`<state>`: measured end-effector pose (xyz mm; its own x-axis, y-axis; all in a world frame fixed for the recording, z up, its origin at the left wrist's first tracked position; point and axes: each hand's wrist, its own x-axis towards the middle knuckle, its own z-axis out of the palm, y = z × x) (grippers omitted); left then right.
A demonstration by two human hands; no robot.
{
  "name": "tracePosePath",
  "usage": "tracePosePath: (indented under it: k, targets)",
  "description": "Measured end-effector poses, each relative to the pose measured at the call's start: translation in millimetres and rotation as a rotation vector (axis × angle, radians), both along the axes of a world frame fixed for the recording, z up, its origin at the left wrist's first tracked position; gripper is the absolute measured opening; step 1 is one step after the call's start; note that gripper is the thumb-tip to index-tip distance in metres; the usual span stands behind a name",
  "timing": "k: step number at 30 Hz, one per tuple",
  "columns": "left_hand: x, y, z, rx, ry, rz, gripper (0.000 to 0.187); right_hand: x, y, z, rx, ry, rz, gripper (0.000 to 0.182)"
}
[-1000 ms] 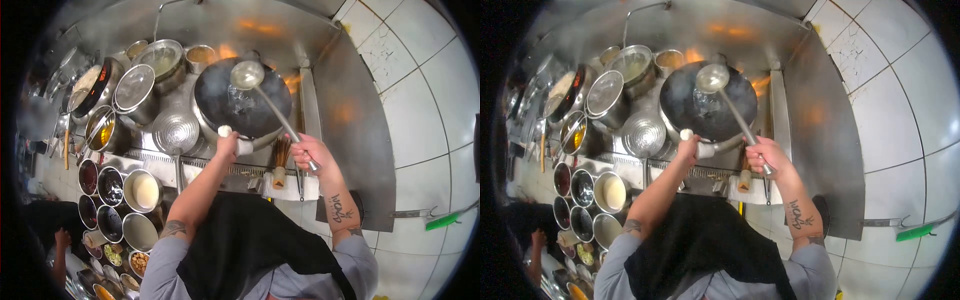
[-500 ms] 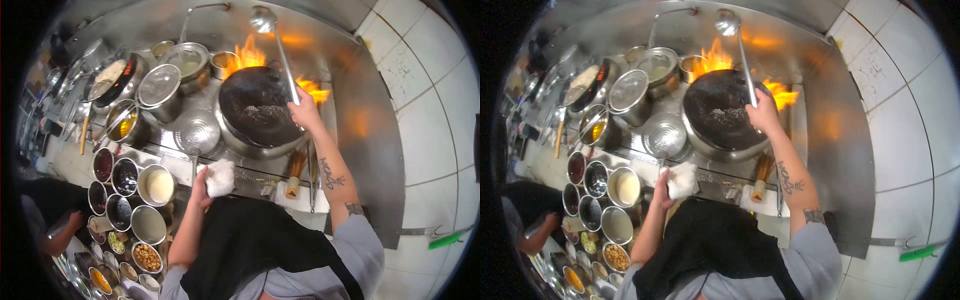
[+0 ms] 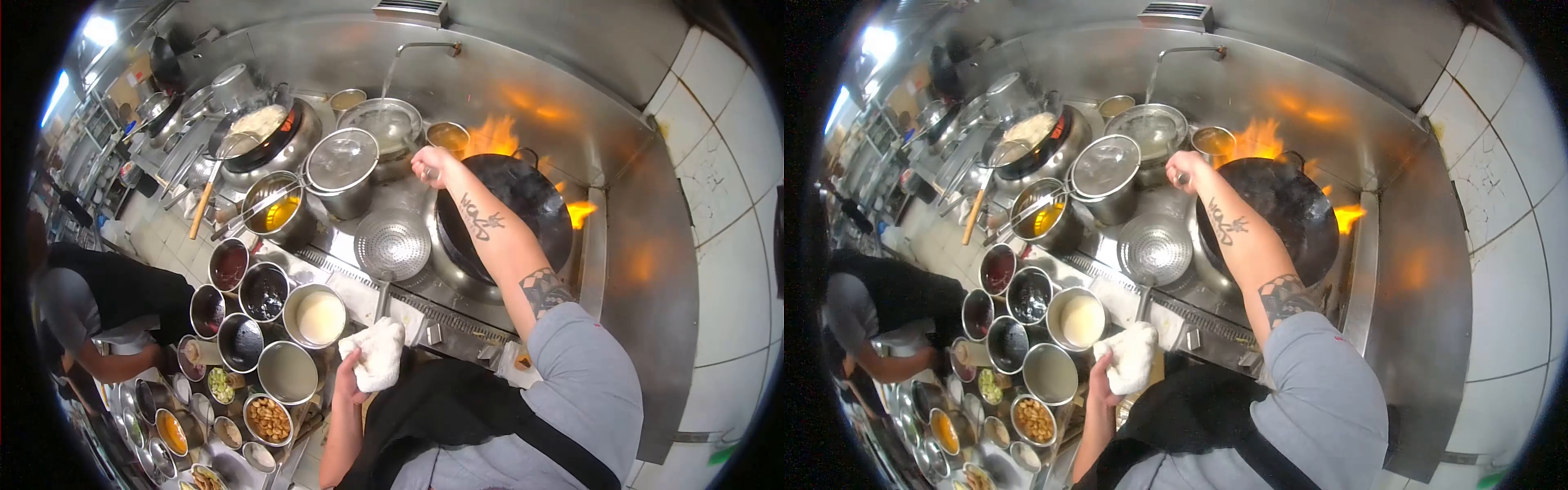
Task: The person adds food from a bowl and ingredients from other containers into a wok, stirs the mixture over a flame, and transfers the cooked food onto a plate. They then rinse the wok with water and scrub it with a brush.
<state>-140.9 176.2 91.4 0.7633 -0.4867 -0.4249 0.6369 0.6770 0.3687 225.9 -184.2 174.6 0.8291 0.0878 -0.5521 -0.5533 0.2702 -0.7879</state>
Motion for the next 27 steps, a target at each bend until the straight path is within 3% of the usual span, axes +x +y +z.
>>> tracePosePath:
  k: [2,4,7,10,11,14,18,22,24,27]
  targets:
    - [1,4,-6,-0.046,0.024,0.006,0.060,1,-18,12,0.769,0.149,-0.008,0.016]
    - [6,0,-9,-0.065,0.030,-0.011,0.060,-11,-20,25,0.804,0.000,-0.132,0.013]
    - [16,-11,-8,-0.013,0.043,-0.067,0.059,-43,-29,50,0.874,-0.123,-0.175,0.023]
    - [33,-28,-10,0.059,0.051,-0.135,0.057,-92,-49,88,0.876,-0.117,-0.177,0.022]
    - [37,-35,-10,0.089,0.057,-0.158,0.055,-110,-59,94,0.901,-0.105,-0.142,0.010]
    - [52,-56,-5,0.152,0.021,-0.276,0.052,-179,-77,123,0.851,-0.137,-0.136,0.010]
    - [64,-84,-12,0.048,0.087,-0.426,0.052,-274,-97,145,0.788,-0.132,-0.219,0.016]
    - [65,-105,-21,0.076,0.034,-0.515,0.049,-360,-95,139,0.496,-0.115,-0.354,0.023]
    - [62,-118,-9,0.071,0.067,-0.509,0.047,-386,-55,149,0.302,-0.062,-0.421,0.023]
    - [58,-131,-11,0.125,0.080,-0.591,0.044,-404,-88,122,0.605,-0.002,-0.491,0.024]
